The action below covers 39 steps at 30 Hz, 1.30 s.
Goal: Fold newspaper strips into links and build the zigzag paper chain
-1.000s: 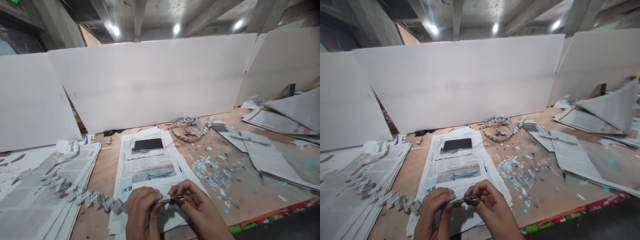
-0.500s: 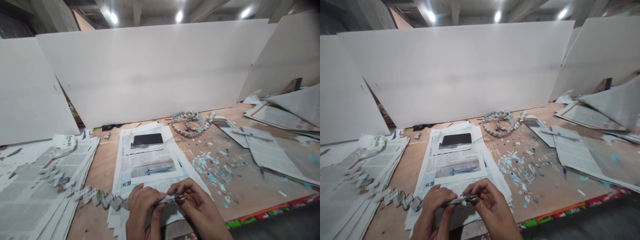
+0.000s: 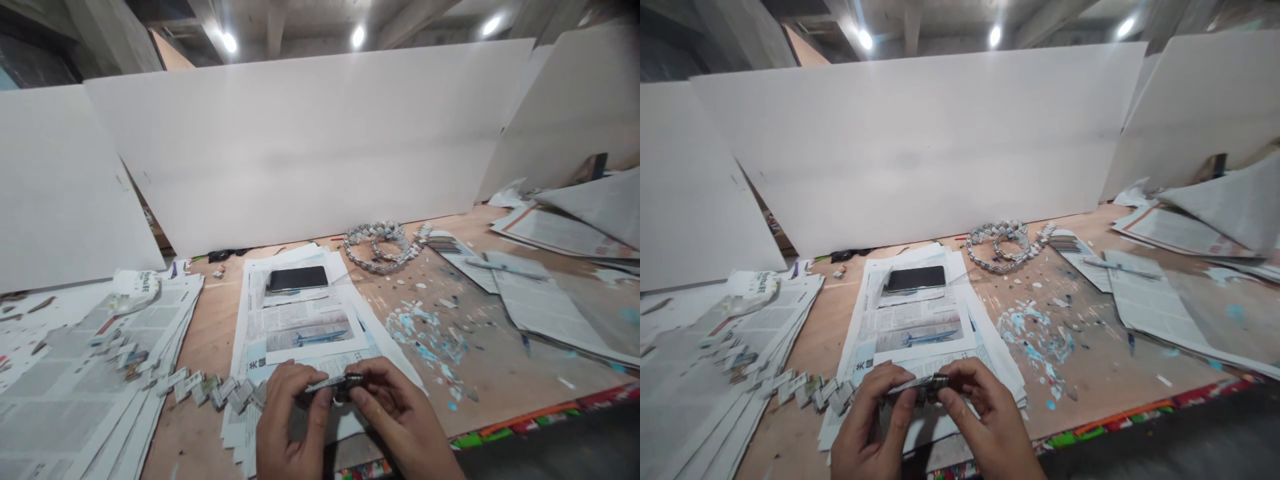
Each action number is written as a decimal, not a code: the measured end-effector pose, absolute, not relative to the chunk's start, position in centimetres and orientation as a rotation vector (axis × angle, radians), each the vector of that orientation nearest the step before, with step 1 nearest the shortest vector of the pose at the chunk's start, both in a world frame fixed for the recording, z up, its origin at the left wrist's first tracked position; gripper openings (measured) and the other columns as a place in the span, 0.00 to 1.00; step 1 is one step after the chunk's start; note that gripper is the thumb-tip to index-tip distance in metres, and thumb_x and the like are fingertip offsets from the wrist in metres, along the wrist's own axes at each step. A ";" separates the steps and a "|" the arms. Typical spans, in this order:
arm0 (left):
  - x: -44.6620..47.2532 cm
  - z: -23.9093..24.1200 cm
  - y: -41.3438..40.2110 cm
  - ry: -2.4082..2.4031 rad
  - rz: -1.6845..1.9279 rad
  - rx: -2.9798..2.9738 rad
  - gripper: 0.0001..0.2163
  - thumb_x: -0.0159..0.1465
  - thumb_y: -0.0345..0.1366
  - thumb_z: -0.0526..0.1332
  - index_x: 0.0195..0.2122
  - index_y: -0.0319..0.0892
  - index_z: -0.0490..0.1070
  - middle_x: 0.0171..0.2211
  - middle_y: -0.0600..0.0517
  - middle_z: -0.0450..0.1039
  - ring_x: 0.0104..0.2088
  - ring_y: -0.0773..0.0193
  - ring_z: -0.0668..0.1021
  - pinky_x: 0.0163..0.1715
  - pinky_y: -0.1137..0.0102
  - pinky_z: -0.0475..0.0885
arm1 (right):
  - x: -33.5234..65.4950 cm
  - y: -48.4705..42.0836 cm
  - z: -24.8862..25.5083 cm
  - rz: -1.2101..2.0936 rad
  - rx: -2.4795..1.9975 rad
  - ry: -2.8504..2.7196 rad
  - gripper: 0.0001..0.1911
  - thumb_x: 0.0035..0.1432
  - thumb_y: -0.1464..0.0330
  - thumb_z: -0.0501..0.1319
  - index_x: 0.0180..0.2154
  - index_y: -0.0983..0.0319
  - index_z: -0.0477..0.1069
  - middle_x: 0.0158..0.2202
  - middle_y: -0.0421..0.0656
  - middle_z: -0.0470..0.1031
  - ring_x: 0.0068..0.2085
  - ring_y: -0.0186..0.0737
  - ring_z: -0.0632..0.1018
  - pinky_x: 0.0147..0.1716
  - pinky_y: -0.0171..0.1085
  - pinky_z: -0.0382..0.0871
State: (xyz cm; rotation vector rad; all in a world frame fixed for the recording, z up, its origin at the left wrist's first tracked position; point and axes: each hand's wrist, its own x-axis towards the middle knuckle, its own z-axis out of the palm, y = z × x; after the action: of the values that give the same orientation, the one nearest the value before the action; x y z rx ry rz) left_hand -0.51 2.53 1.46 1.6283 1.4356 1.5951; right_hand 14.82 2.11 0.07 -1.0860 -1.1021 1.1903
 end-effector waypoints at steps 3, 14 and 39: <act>-0.5 1.7 2.4 1.513 1.528 1.453 0.12 0.66 0.47 0.64 0.43 0.45 0.78 0.44 0.47 0.80 0.47 0.53 0.80 0.48 0.65 0.74 | 14.8 2.3 0.2 1.218 -1.074 -1.103 0.11 0.61 0.57 0.68 0.41 0.56 0.77 0.39 0.46 0.82 0.43 0.47 0.83 0.44 0.40 0.79; -2.1 4.8 4.1 1.432 1.249 1.640 0.09 0.69 0.42 0.61 0.45 0.49 0.78 0.43 0.52 0.82 0.45 0.57 0.81 0.46 0.69 0.72 | 14.3 2.3 0.9 1.300 -1.018 -0.979 0.14 0.59 0.55 0.70 0.39 0.58 0.76 0.33 0.43 0.82 0.31 0.40 0.83 0.37 0.38 0.80; -2.6 4.4 3.9 1.289 1.227 1.744 0.04 0.68 0.35 0.63 0.39 0.50 0.78 0.40 0.56 0.81 0.43 0.62 0.81 0.44 0.73 0.71 | 14.6 2.3 0.6 1.306 -1.000 -0.989 0.11 0.61 0.58 0.69 0.39 0.58 0.77 0.33 0.41 0.83 0.33 0.38 0.83 0.38 0.34 0.78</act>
State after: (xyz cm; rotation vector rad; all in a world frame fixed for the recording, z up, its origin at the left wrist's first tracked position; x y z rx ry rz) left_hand -2.61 3.88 4.36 1.7440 1.2891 1.2268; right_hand 14.58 2.25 0.64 -0.9996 -0.9890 1.3059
